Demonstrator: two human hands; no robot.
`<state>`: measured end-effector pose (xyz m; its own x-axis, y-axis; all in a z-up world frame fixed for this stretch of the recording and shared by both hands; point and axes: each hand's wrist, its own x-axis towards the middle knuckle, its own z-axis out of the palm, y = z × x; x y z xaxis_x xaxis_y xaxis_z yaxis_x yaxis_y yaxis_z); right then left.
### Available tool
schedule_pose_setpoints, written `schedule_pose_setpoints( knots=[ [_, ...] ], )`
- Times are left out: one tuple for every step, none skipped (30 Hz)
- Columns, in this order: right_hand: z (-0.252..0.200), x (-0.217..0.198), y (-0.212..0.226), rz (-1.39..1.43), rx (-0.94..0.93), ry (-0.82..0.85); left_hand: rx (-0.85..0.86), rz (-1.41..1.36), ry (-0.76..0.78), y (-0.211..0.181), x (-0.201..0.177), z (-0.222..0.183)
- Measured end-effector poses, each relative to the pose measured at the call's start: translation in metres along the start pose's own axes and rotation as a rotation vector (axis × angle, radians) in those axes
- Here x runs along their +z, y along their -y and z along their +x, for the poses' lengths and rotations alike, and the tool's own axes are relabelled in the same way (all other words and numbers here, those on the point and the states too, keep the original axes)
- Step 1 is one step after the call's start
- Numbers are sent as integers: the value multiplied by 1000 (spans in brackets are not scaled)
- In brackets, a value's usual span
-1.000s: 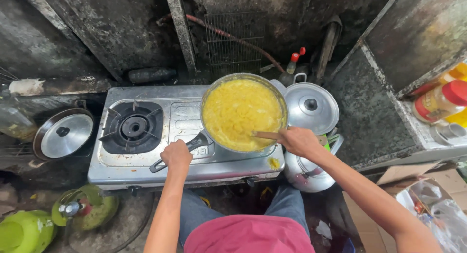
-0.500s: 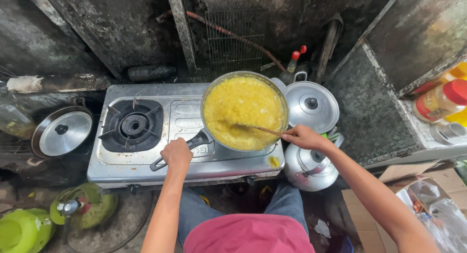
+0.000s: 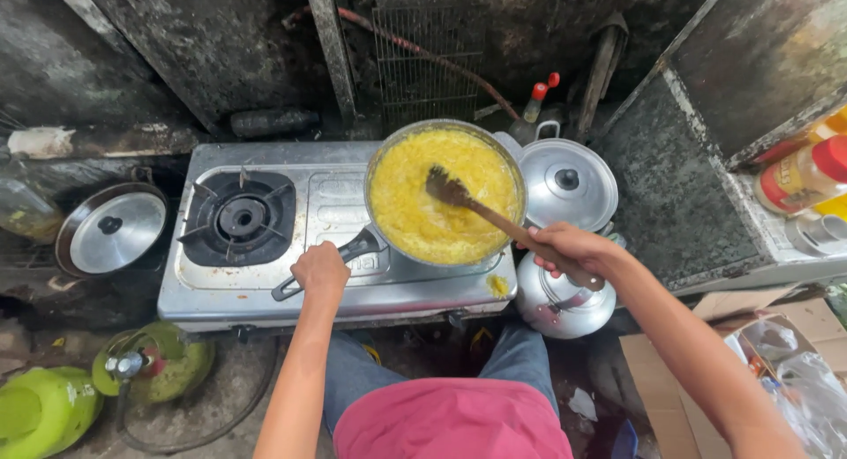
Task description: Stirring a thick yellow mixture in a pot on a gas stove using a wooden spatula
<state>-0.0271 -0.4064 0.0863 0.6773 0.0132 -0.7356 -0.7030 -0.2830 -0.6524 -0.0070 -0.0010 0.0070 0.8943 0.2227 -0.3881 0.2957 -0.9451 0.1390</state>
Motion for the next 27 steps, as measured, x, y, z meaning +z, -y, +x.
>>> schedule_pose_setpoints(
  knots=[
    [-9,-2,1,0,8,4,-3,2,8,0,-1,-3],
    [-16,-5,5,-86,-14,-26,-4,-7,1,-1,-4,-3],
    [-23,-8,8,-172,-37,-55,-6,-17,-5,-3,-7,-4],
    [-21,-19,5,-174,-36,-54,-7,-18,-4,-3,-7,-1],
    [-18,-29,2,-360,-116,-76,-4,-8,0,-4,-6,3],
    [-16,-37,-5,-546,-188,-87,-7,5,14,0,-2,1],
    [-34,-29,0,-548,-179,-78,-14,7,25,1,1,2],
    [-52,-22,8,-805,-165,-139,-7,0,8,1,1,5],
    [-69,-15,17,-1061,-152,-201,0,-7,-10,0,2,8],
    [-78,-6,16,-1062,-153,-200,-1,-7,-10,0,1,11],
    [-87,2,16,-1252,-165,-257,3,-2,-10,-1,1,13],
    [-97,12,13,-1442,-174,-310,5,5,-3,0,2,12],
    [-96,22,10,-1443,-171,-303,3,6,3,1,3,9],
    [-94,31,8,-1516,-209,-324,0,0,0,0,2,8],
    [-92,40,6,-1588,-249,-345,-3,-7,-3,-1,0,7],
    [-77,52,1,-1589,-249,-347,-3,-8,-4,-1,-2,6],
    [-63,63,-5,-1572,-303,-377,1,-12,-7,-1,-4,5],
    [-49,74,-12,-1552,-353,-404,5,-13,-6,-1,-5,3],
    [-16,82,-32,-1551,-350,-404,7,-12,-5,-2,-5,3],
    [19,90,-51,-1495,-374,-407,6,-8,0,-2,-8,4],
    [53,98,-69,-1440,-398,-411,6,-5,5,-3,-11,5],
    [67,110,-75,-1438,-402,-420,9,-6,-4,-2,-10,6],
    [80,122,-81,-1415,-466,-501,6,-6,1,-2,-9,8],
    [93,135,-90,-1391,-527,-576,0,-6,11,0,-6,7],
    [49,159,-43,-1390,-528,-580,2,-6,8,-1,-6,7],
    [-2,177,5,-1310,-471,-530,6,-5,2,-1,-5,8],
    [-60,186,51,-1229,-415,-481,11,-3,-3,-1,-5,8]
  ],
)
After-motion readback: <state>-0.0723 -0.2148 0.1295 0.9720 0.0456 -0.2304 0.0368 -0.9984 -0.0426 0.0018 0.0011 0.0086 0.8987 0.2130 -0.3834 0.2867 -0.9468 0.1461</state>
